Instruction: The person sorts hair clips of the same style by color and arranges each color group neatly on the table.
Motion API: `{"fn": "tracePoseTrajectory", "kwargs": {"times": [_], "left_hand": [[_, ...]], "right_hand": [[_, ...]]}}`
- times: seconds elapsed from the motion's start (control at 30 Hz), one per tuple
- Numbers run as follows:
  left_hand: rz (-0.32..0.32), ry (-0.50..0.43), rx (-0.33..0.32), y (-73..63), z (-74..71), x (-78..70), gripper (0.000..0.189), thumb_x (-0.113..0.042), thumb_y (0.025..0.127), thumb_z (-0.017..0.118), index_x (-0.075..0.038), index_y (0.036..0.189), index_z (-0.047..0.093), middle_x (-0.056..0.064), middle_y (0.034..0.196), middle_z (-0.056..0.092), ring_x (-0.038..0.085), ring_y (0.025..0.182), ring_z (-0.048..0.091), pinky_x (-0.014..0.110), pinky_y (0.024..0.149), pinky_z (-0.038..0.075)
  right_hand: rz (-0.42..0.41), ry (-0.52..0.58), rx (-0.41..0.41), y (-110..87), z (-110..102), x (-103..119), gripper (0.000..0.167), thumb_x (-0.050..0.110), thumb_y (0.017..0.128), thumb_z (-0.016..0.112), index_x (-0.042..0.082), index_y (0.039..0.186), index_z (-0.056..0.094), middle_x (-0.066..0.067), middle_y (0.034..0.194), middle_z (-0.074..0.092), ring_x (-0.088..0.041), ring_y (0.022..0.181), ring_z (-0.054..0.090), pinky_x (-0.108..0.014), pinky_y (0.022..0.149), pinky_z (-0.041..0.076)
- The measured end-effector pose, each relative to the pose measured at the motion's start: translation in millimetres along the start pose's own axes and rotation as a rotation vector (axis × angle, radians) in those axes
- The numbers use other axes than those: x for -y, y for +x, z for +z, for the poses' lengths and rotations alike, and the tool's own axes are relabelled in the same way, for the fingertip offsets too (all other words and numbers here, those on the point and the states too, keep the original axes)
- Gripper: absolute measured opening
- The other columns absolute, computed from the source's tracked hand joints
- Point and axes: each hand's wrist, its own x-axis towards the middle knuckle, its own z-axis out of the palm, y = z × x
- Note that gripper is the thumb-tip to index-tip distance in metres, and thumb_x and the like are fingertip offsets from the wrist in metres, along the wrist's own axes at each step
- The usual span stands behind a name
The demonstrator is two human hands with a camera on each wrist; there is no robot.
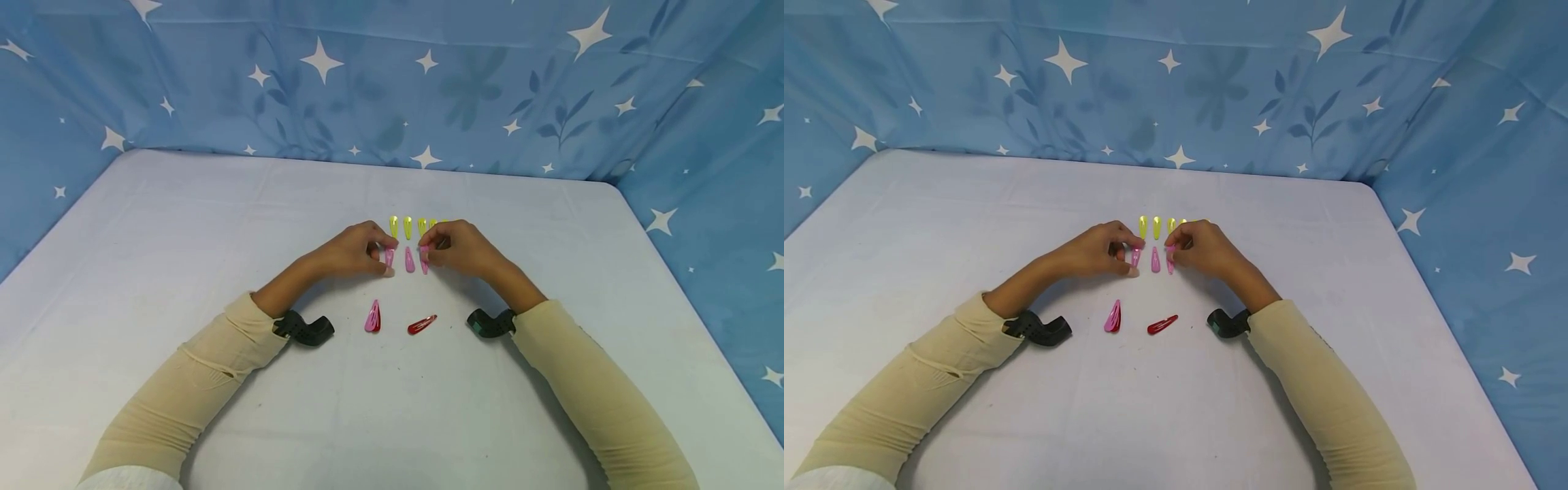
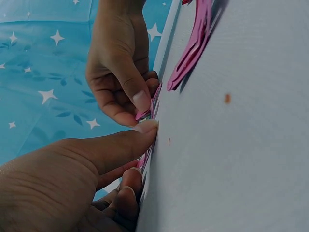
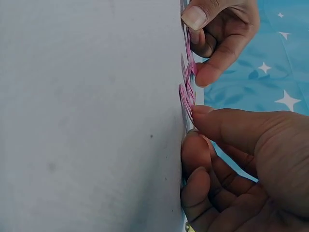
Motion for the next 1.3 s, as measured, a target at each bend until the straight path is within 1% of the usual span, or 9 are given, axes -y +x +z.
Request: {"fn": "tracePoseTrajectory", "kwargs": {"times": [0.23, 0.57, 0.67, 0.87, 0.93, 1.07, 1.3], "left_hand": [[-0.007, 0.002, -0.004, -0.4, 0.5, -0.1, 0.049, -0.018, 0.083, 0.079, -0.007, 0.129, 0.066, 0.008, 0.109, 0.057, 0.020, 0.087, 0.056, 0.029, 0.078, 0.046], [0.020, 0.029, -0.013, -2.5, 0.5, -0.7, 0.049, -0.019, 0.082, 0.080, -0.006, 0.128, 0.066, 0.009, 0.108, 0.058, 0.018, 0.089, 0.056, 0.029, 0.081, 0.044], [0.022, 0.028, -0.013, -2.6, 0.4, -0.5, 0.049, -0.019, 0.082, 0.080, -0.006, 0.128, 0.066, 0.009, 0.108, 0.058, 0.018, 0.089, 0.056, 0.029, 0.080, 0.044], [0.008, 0.022, -0.014, -2.9, -0.4, -2.0, 0.050, -0.018, 0.082, 0.080, -0.006, 0.128, 0.066, 0.009, 0.108, 0.057, 0.019, 0.089, 0.056, 0.029, 0.080, 0.045], [-0.003, 0.021, -0.013, -2.7, -0.6, -2.9, 0.050, -0.018, 0.082, 0.080, -0.006, 0.128, 0.066, 0.009, 0.108, 0.057, 0.019, 0.089, 0.056, 0.029, 0.080, 0.045], [-0.022, 0.018, -0.011, -2.1, -1.0, -4.2, 0.049, -0.018, 0.083, 0.080, -0.007, 0.129, 0.066, 0.009, 0.108, 0.056, 0.020, 0.089, 0.055, 0.029, 0.080, 0.044], [-0.016, 0.017, -0.006, -2.2, -0.7, -3.4, 0.050, -0.017, 0.082, 0.080, -0.006, 0.129, 0.066, 0.009, 0.109, 0.056, 0.019, 0.089, 0.055, 0.029, 0.080, 0.044]], "right_hand": [[0.009, -0.023, -0.010, 0.8, 0.4, -0.3, 0.016, 0.012, 0.089, 0.072, 0.006, 0.104, 0.072, -0.008, 0.092, 0.064, -0.021, 0.081, 0.055, -0.029, 0.073, 0.046], [0.027, -0.037, -0.020, 0.0, 1.3, 2.4, 0.019, 0.015, 0.088, 0.074, 0.005, 0.105, 0.071, -0.008, 0.086, 0.060, -0.020, 0.078, 0.052, -0.030, 0.070, 0.043], [0.030, -0.039, -0.015, -0.3, 0.7, 2.7, 0.019, 0.015, 0.090, 0.071, 0.006, 0.106, 0.071, -0.009, 0.088, 0.061, -0.020, 0.079, 0.053, -0.029, 0.069, 0.043], [0.095, 0.007, 0.011, -2.1, -3.7, 3.4, 0.023, 0.014, 0.092, 0.065, 0.007, 0.114, 0.068, -0.012, 0.098, 0.066, -0.021, 0.079, 0.060, -0.027, 0.068, 0.050], [0.101, 0.023, 0.021, -3.0, -4.8, 4.1, 0.023, 0.013, 0.093, 0.064, 0.007, 0.115, 0.067, -0.012, 0.098, 0.066, -0.021, 0.078, 0.063, -0.026, 0.068, 0.051], [0.086, 0.035, 0.009, -6.7, -5.2, 6.5, 0.022, 0.012, 0.093, 0.063, 0.007, 0.115, 0.068, -0.012, 0.098, 0.066, -0.020, 0.077, 0.064, -0.025, 0.068, 0.051], [0.032, 0.046, -0.067, -18.8, 0.4, 15.7, 0.019, 0.011, 0.093, 0.064, 0.007, 0.110, 0.072, -0.010, 0.096, 0.067, -0.020, 0.077, 0.060, -0.028, 0.067, 0.048]]}}
